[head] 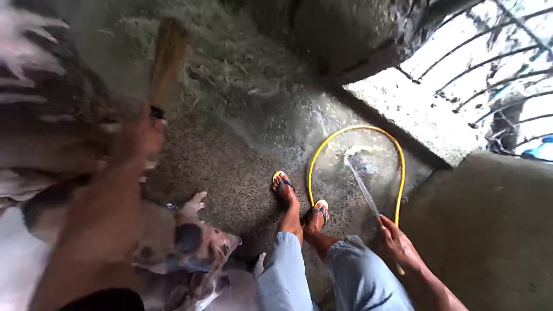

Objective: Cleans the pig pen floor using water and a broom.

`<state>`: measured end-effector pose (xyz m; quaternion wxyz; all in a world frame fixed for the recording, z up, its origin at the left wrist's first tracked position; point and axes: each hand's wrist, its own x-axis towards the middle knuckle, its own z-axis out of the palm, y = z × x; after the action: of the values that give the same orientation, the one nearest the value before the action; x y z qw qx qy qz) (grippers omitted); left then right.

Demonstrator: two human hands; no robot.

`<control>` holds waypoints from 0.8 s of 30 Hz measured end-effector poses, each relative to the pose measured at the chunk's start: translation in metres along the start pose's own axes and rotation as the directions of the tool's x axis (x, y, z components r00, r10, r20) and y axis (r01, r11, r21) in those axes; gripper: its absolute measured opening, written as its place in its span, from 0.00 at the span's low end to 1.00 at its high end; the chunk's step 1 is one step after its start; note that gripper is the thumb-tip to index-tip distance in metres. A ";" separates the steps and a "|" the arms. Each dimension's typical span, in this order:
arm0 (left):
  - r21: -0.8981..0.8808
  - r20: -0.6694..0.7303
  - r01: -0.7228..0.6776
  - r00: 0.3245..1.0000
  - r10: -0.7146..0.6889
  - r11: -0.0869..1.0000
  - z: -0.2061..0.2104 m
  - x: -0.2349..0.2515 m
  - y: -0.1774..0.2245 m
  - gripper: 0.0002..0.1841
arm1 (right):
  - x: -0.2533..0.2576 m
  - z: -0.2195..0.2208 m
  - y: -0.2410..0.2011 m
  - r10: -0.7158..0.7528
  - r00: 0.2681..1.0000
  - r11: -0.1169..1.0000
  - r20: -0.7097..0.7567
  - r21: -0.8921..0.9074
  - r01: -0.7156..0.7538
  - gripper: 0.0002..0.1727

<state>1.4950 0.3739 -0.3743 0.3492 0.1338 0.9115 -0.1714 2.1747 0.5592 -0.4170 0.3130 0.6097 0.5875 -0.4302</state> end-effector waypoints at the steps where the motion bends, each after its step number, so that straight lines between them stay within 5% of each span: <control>1: -0.050 0.033 -0.063 0.997 0.064 0.997 0.024 -0.008 -0.003 0.37 | -0.001 -0.004 -0.020 0.006 1.000 1.000 0.013 -0.007 -0.006 0.26; 4: -0.034 0.237 -0.346 0.909 0.344 0.938 0.104 -0.042 0.021 0.37 | 0.005 -0.011 -0.063 -0.022 0.999 0.998 0.032 -0.050 0.024 0.26; 7: -0.054 0.467 -0.644 0.659 0.590 0.763 0.173 -0.077 0.101 0.34 | 0.017 -0.010 -0.090 -0.060 0.998 0.993 0.033 -0.103 0.064 0.25; 9: -0.100 0.493 -0.709 0.574 0.654 0.698 0.199 -0.074 0.156 0.33 | 0.026 -0.007 -0.104 -0.048 0.999 0.996 0.026 -0.071 0.050 0.25; 12: -0.103 0.472 -0.598 0.674 0.568 0.795 0.163 -0.004 0.188 0.33 | 0.053 -0.014 -0.116 -0.048 0.999 0.998 0.026 -0.043 0.049 0.25; 15: 0.064 0.190 -0.457 0.878 0.439 0.887 0.097 0.128 0.117 0.31 | 0.068 -0.030 -0.110 -0.011 0.999 1.000 0.053 -0.017 0.012 0.25; 18: 0.136 -0.044 -0.156 0.986 0.163 0.978 -0.024 0.201 0.045 0.33 | 0.084 -0.052 -0.122 -0.031 0.999 0.999 0.042 0.015 0.030 0.25; 21: 0.067 -0.130 -0.030 0.991 0.038 0.997 -0.083 0.199 0.008 0.37 | 0.086 -0.062 -0.151 -0.042 0.998 0.998 0.044 0.053 0.039 0.24; 24: -0.016 0.009 -0.097 0.995 0.097 0.995 -0.095 0.125 -0.006 0.37 | 0.079 -0.068 -0.198 -0.061 0.995 0.991 0.077 0.127 0.051 0.25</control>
<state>1.3465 0.4224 -0.3926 0.3624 0.1742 0.9036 -0.1480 1.9849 0.6774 -0.4334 0.2854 0.5935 0.5634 -0.4989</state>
